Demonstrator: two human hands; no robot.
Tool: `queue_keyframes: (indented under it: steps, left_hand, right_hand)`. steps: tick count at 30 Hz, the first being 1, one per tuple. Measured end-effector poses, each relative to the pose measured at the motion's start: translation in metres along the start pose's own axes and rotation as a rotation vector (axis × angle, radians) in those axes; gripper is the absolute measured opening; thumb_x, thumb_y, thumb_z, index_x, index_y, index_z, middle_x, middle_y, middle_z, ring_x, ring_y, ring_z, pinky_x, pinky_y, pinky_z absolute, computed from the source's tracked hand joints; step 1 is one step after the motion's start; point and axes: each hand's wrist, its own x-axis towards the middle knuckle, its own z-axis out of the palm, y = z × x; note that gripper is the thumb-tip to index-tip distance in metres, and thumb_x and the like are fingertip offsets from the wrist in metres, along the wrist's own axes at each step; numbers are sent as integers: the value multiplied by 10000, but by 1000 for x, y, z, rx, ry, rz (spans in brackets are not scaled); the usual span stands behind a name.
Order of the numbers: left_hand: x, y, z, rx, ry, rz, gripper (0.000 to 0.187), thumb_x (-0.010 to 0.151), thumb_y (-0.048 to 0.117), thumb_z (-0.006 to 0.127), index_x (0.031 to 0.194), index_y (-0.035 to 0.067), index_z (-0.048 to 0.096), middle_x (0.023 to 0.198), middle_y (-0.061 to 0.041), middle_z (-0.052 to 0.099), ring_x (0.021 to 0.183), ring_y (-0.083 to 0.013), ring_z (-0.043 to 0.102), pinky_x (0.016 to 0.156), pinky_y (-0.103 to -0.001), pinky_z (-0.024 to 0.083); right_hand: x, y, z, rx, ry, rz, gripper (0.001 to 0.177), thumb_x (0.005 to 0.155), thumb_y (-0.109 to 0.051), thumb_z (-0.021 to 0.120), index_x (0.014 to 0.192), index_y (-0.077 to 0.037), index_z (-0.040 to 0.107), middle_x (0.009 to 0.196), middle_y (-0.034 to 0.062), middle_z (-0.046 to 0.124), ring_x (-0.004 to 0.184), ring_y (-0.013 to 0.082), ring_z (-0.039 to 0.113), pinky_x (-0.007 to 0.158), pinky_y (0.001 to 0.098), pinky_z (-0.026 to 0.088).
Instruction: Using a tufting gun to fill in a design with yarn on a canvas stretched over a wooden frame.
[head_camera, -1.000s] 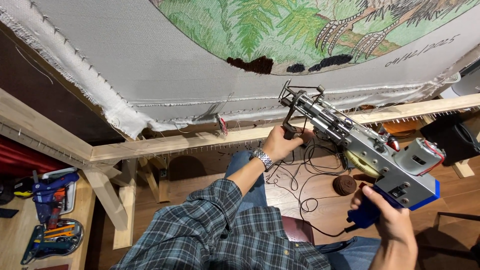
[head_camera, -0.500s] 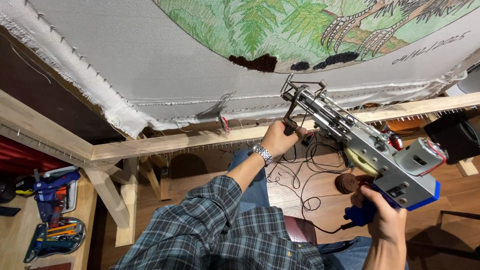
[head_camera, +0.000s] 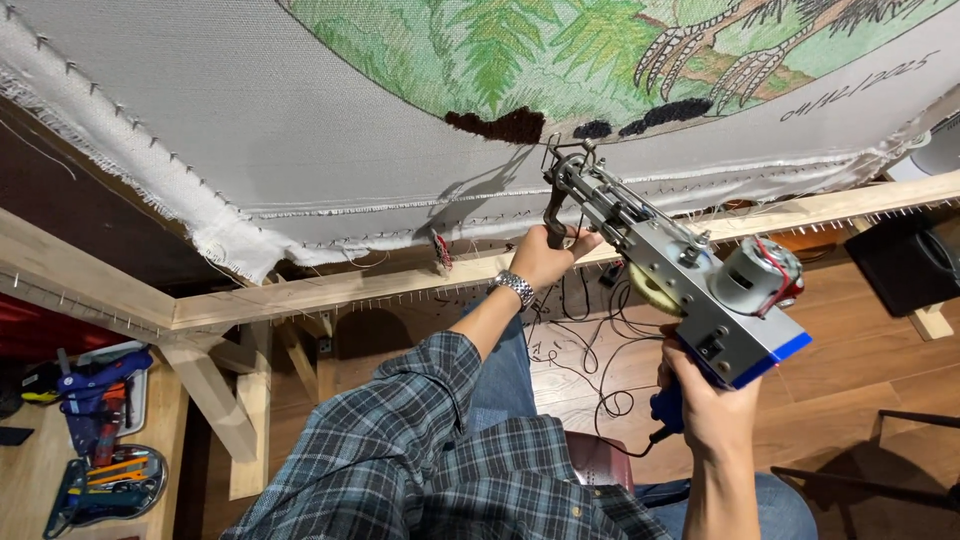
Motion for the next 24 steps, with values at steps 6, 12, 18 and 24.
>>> queue_keyframes:
  steps: [6, 12, 18, 24]
  left_hand:
    - [2, -2, -8, -1, 16, -9, 452, 757, 577, 770, 945, 168, 809, 1044, 24, 817, 1035, -161, 739, 953, -325, 543]
    - [5, 1, -12, 16, 13, -19, 544, 719, 613, 758, 1007, 157, 828, 1123, 12, 821, 1101, -167, 740, 992, -328, 548]
    - [16, -3, -14, 13, 23, 31, 499, 755, 592, 751, 1001, 170, 849, 1076, -20, 836, 1057, -172, 763, 961, -331, 577]
    - [56, -28, -18, -10, 45, 8, 423, 746, 566, 862, 1010, 236, 840, 524, 51, 550, 585, -112, 594, 620, -225, 457]
  right_hand:
    - [0, -10, 13, -80, -18, 47, 139, 927, -9, 699, 1052, 26, 648, 718, 164, 632, 547, 210, 571, 429, 330, 486]
    - [8, -1, 16, -47, -28, -23, 111, 922, 8, 699, 1014, 43, 648, 679, 159, 615, 513, 201, 554, 411, 312, 472]
    - [17, 6, 20, 5, -42, -36, 173, 902, 29, 706, 1022, 12, 583, 751, 150, 636, 554, 203, 583, 476, 318, 510]
    - [30, 16, 38, 66, -128, -374, 73, 842, 143, 677, 888, 93, 652, 570, 121, 554, 433, 194, 561, 472, 358, 488]
